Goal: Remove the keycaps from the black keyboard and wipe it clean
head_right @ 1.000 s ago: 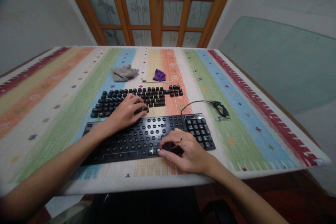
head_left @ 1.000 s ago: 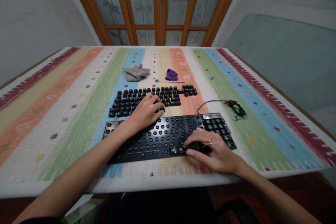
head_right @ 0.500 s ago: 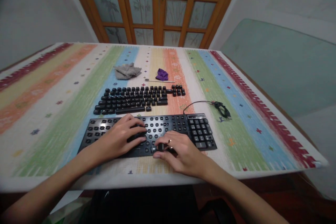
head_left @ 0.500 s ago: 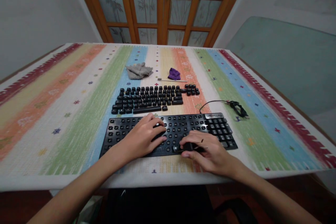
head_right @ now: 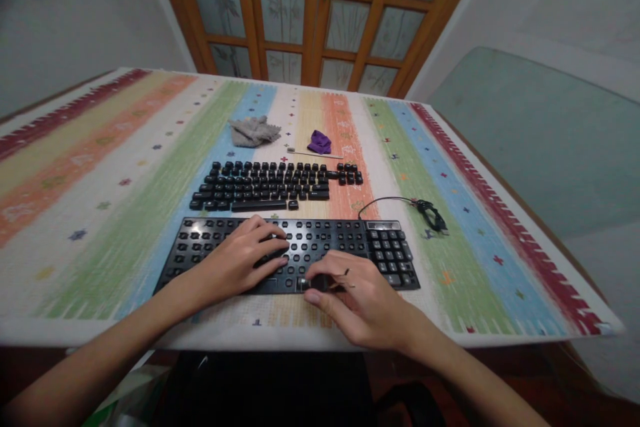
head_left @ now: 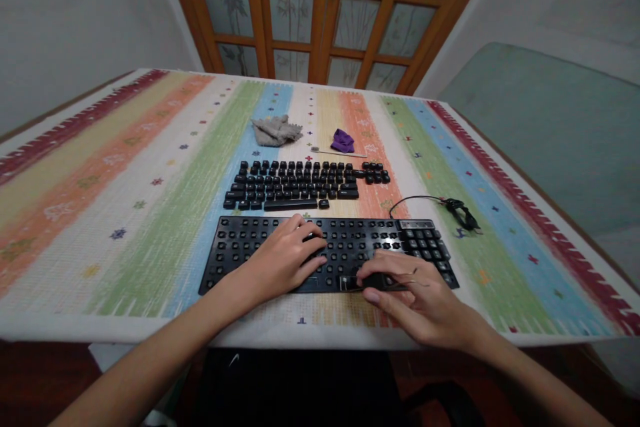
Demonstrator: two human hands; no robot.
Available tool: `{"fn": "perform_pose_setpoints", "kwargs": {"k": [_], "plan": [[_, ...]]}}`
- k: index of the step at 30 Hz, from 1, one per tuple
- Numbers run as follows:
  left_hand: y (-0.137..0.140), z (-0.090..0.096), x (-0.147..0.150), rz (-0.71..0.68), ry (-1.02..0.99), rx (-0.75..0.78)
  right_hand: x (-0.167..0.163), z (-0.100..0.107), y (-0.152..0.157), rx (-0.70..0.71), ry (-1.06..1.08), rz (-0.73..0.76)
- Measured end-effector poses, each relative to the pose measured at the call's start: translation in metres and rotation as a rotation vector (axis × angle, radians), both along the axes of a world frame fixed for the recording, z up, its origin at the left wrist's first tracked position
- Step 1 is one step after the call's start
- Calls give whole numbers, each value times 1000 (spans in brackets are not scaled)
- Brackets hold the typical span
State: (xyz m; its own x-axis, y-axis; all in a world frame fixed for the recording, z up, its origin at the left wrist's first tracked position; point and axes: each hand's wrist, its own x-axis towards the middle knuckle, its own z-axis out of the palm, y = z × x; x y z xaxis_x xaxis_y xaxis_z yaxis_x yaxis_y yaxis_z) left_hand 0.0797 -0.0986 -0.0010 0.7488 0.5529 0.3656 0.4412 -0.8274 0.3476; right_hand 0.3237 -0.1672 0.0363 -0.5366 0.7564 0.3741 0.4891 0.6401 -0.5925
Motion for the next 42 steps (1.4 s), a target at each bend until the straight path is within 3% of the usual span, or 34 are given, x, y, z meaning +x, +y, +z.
{"fn": "perform_pose_setpoints", "kwargs": {"k": [13,19,26,30,36,42], "plan": [[0,-2,0,7,0,-8,22,-12,-1,-58,-18,-36],[0,-3,1,2,-12,-26,12,-21,2,-55,61,-28],[-1,-2,2,12,-1,-21,-4,-19,1,71,49,-61],[-1,-3,1,14,6,-34,-8,-22,1,74,39,-40],[0,-5,1,5,10,-27,-5,-24,1,76,-49,-6],[-1,-3,2,14,11,-16,-14,-7,-2,132,-266,33]]}}
